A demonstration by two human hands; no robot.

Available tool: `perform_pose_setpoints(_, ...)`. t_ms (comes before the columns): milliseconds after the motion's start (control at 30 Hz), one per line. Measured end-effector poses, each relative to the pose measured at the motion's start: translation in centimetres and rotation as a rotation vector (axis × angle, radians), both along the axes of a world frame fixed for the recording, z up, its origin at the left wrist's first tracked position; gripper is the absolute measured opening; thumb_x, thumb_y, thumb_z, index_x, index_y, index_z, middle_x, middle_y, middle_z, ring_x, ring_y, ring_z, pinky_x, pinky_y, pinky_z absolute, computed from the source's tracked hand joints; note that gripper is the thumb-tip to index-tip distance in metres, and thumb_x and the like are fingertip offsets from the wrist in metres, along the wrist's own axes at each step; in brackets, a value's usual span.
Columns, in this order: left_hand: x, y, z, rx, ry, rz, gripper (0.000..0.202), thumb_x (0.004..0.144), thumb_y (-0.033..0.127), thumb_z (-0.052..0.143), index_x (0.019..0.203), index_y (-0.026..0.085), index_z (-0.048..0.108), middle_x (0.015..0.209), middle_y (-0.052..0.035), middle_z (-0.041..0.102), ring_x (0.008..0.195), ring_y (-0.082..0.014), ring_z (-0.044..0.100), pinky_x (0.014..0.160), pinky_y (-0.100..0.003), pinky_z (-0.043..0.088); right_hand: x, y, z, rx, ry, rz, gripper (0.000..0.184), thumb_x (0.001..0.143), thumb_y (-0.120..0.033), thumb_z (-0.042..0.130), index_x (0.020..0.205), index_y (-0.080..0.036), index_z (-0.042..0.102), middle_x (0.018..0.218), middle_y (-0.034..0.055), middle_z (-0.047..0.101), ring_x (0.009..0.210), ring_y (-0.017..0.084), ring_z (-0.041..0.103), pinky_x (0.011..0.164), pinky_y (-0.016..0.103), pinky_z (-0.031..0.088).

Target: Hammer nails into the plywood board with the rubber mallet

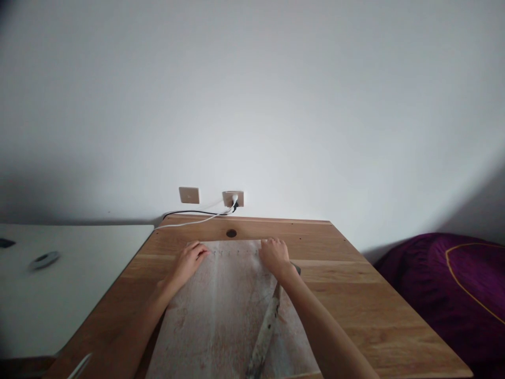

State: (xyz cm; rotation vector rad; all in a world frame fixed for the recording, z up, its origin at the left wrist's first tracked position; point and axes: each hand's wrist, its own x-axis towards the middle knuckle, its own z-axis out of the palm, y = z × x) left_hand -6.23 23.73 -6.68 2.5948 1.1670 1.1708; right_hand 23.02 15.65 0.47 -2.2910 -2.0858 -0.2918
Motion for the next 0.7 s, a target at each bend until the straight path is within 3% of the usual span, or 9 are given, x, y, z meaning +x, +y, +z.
perform_pose_setpoints(100, 0.5, -0.7, 0.4, 0.018, -0.004, 0.038, 0.024, 0.097, 0.032, 0.063, 0.078, 0.018, 0.064, 0.083, -0.0038, 0.062, 0.079, -0.0178, 0.058, 0.074, -0.029, 0.043, -0.1, 0.3, -0.4, -0.028, -0.001, -0.024, 0.027, 0.100, -0.024, 0.051, 0.108, -0.011, 0.074, 0.107, 0.0214, 0.074, 0.105, 0.031, 0.070, 0.084, 0.036, 0.050)
perform_pose_setpoints(300, 1.5, -2.4, 0.6, -0.122, 0.053, -0.196, 0.025, 0.094, 0.033, 0.069, 0.076, 0.017, 0.061, 0.081, -0.0011, 0.060, 0.074, -0.0144, 0.057, 0.069, -0.026, 0.041, 0.0, 0.6, -1.0, -0.028, 0.009, 0.002, 0.037, 0.097, -0.006, 0.039, 0.122, -0.013, 0.066, 0.112, 0.0178, 0.072, 0.108, 0.029, 0.069, 0.084, 0.034, 0.048)
perform_pose_setpoints(400, 1.6, -3.2, 0.9, -0.169, 0.083, -0.228, 0.023, 0.090, 0.035, 0.073, 0.081, 0.018, 0.061, 0.086, -0.0010, 0.061, 0.075, -0.0142, 0.058, 0.069, -0.026, 0.043, 0.2, 0.7, -1.1, -0.032, 0.034, 0.043, 0.039, 0.097, -0.003, 0.039, 0.123, -0.014, 0.066, 0.118, 0.0172, 0.070, 0.113, 0.028, 0.066, 0.089, 0.035, 0.046)
perform_pose_setpoints(500, 1.7, -3.2, 1.1, -0.092, 0.039, -0.180, 0.020, 0.093, 0.037, 0.068, 0.097, 0.019, 0.064, 0.102, -0.0054, 0.063, 0.092, -0.0186, 0.062, 0.083, -0.030, 0.048, 0.4, 0.8, -0.7, -0.034, 0.086, 0.072, 0.042, 0.094, 0.000, 0.039, 0.124, -0.014, 0.066, 0.121, 0.0183, 0.067, 0.115, 0.028, 0.064, 0.090, 0.035, 0.045)
perform_pose_setpoints(600, 1.7, -2.5, 0.7, -0.026, -0.018, -0.127, 0.021, 0.099, 0.030, 0.056, 0.116, 0.020, 0.063, 0.117, -0.0091, 0.062, 0.112, -0.0226, 0.060, 0.099, -0.036, 0.047, 0.2, 0.6, 0.0, -0.003, 0.168, 0.102, 0.048, 0.092, 0.004, 0.035, 0.126, -0.012, 0.064, 0.120, 0.0192, 0.066, 0.112, 0.026, 0.064, 0.089, 0.034, 0.045)
perform_pose_setpoints(700, 1.7, -1.8, -0.1, -0.019, -0.008, -0.132, 0.028, 0.100, 0.019, 0.048, 0.124, 0.021, 0.063, 0.119, -0.0088, 0.066, 0.115, -0.0230, 0.059, 0.103, -0.039, 0.047, -0.6, -0.3, 0.4, -0.002, 0.275, 0.204, 0.041, 0.093, 0.000, 0.040, 0.125, -0.013, 0.063, 0.114, 0.0139, 0.068, 0.105, 0.021, 0.066, 0.088, 0.029, 0.045)
